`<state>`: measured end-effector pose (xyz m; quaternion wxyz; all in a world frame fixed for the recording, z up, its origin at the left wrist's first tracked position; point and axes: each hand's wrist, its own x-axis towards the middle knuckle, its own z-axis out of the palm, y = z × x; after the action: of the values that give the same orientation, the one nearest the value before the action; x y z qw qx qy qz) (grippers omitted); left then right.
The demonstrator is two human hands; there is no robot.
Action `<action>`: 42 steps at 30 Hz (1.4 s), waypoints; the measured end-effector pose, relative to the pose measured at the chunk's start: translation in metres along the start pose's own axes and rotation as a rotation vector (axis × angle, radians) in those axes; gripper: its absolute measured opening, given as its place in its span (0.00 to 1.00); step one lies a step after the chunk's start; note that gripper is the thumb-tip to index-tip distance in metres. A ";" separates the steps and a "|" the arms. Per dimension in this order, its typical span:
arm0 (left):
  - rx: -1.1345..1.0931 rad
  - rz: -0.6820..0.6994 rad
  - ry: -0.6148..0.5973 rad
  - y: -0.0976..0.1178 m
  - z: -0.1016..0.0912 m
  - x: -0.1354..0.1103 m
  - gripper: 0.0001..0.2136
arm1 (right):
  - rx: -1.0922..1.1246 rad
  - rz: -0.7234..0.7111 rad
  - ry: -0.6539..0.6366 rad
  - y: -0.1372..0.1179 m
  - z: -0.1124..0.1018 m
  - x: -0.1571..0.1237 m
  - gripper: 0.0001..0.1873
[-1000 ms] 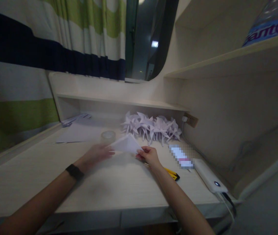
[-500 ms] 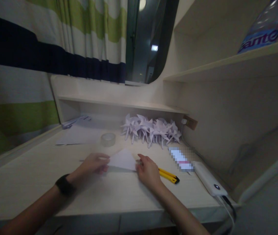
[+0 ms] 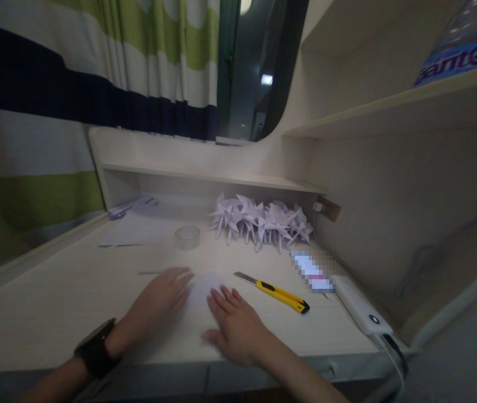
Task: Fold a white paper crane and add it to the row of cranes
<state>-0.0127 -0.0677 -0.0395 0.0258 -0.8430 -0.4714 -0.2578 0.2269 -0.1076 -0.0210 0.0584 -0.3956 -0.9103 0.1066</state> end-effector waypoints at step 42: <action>-0.028 0.316 -0.145 0.040 0.030 0.044 0.17 | -0.057 0.356 0.373 0.101 -0.018 -0.049 0.19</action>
<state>0.0501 -0.0471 -0.0370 0.0203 -0.9232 -0.3302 -0.1957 0.3352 -0.0735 -0.0287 0.1944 -0.5640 -0.8025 0.0146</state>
